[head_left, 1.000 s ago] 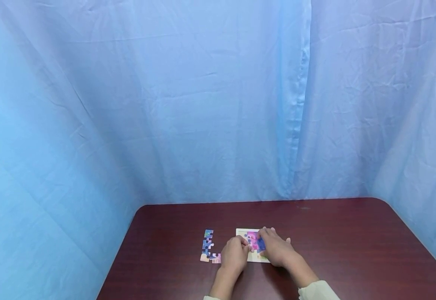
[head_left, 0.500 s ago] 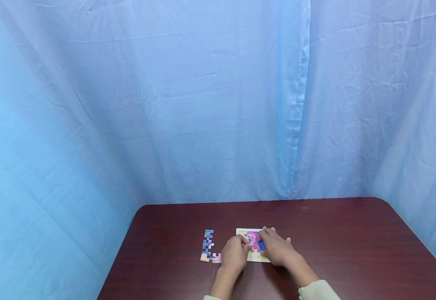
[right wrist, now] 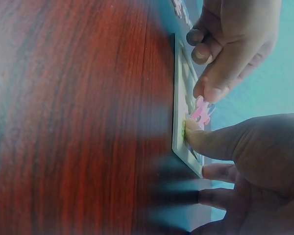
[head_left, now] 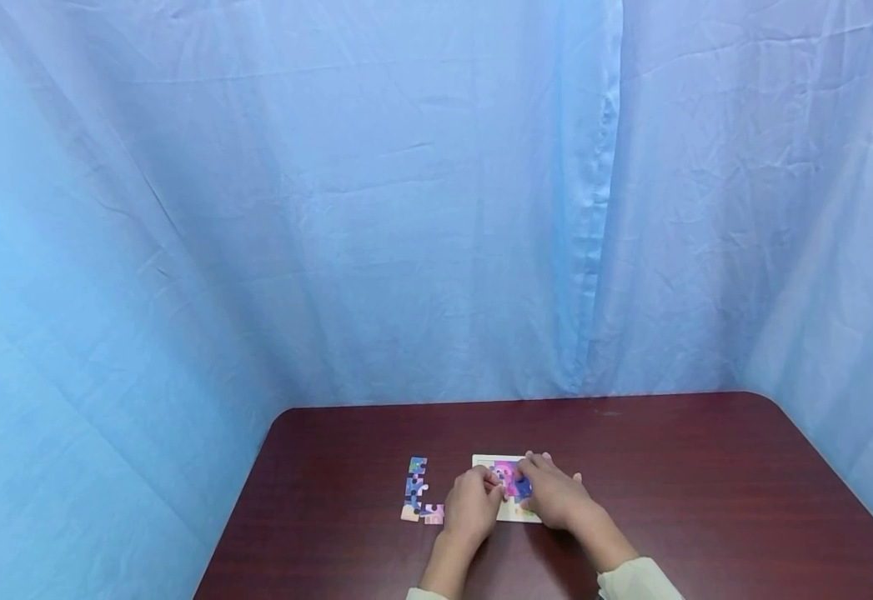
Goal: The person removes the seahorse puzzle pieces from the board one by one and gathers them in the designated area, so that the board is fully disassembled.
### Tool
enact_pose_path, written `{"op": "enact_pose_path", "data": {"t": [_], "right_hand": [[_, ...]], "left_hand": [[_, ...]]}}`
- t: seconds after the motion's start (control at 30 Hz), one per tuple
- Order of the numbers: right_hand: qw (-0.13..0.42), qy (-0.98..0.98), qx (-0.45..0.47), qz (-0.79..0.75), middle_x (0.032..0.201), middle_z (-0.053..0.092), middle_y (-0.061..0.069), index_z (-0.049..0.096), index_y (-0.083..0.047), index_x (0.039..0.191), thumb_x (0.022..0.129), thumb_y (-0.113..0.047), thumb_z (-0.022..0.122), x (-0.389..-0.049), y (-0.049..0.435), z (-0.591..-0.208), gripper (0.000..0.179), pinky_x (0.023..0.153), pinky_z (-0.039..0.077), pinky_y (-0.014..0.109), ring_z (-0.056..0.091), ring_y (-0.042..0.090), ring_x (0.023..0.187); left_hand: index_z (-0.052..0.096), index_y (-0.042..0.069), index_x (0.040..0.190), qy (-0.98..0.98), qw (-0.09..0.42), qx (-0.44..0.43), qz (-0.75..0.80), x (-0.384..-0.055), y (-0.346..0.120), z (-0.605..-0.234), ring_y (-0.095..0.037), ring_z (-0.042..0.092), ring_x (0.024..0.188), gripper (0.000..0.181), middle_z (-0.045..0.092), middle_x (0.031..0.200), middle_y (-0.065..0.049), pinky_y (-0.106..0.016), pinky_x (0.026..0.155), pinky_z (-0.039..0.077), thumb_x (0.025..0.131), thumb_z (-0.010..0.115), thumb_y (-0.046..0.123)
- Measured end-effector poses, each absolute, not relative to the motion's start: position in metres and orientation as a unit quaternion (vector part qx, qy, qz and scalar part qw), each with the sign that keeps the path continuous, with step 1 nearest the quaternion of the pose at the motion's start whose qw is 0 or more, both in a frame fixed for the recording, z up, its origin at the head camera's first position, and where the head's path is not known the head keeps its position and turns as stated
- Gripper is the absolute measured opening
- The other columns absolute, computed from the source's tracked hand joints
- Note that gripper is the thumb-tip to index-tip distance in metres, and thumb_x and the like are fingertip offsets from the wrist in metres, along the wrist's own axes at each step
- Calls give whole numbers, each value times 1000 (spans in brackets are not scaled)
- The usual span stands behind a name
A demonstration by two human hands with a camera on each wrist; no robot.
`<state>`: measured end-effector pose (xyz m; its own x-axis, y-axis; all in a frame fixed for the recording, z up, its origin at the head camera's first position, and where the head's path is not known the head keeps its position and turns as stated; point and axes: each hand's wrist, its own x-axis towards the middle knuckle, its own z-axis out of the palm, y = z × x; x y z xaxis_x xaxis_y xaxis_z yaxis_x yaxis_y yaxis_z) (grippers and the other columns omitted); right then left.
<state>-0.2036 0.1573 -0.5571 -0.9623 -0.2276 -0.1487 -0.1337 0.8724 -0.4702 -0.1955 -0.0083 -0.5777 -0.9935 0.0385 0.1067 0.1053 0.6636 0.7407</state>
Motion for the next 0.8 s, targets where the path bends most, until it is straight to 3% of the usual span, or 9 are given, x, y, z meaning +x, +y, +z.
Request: {"op": "enact_pose_path", "data": {"t": [0.27,0.5,0.8], "right_hand": [[102,959,-100,-245,164,42,26,62,-17,98,93,-8,77,-204,159,-559,18,103,23,93,34,52,155],[86,956,-102,-260,164,44,25,63,-17,95,91,-9,79,-202,160,-564,18,104,22,93,36,53,154],[77,962,-90,-245,163,46,23,68,-19,96,92,-13,79,-199,158,-562,14,104,24,92,40,53,152]], "left_hand": [[73,12,87,-897,33,-38,-438,-195,-8,-577,-1,61,66,5,75,76,6,-26,62,48,87,77,9],[79,14,96,-894,47,-77,-439,-195,-13,-577,-2,66,69,12,77,80,4,-26,63,49,87,80,6],[85,16,106,-927,88,-155,-331,-196,-16,-578,-15,79,89,24,83,96,2,-31,70,58,83,84,8]]}}
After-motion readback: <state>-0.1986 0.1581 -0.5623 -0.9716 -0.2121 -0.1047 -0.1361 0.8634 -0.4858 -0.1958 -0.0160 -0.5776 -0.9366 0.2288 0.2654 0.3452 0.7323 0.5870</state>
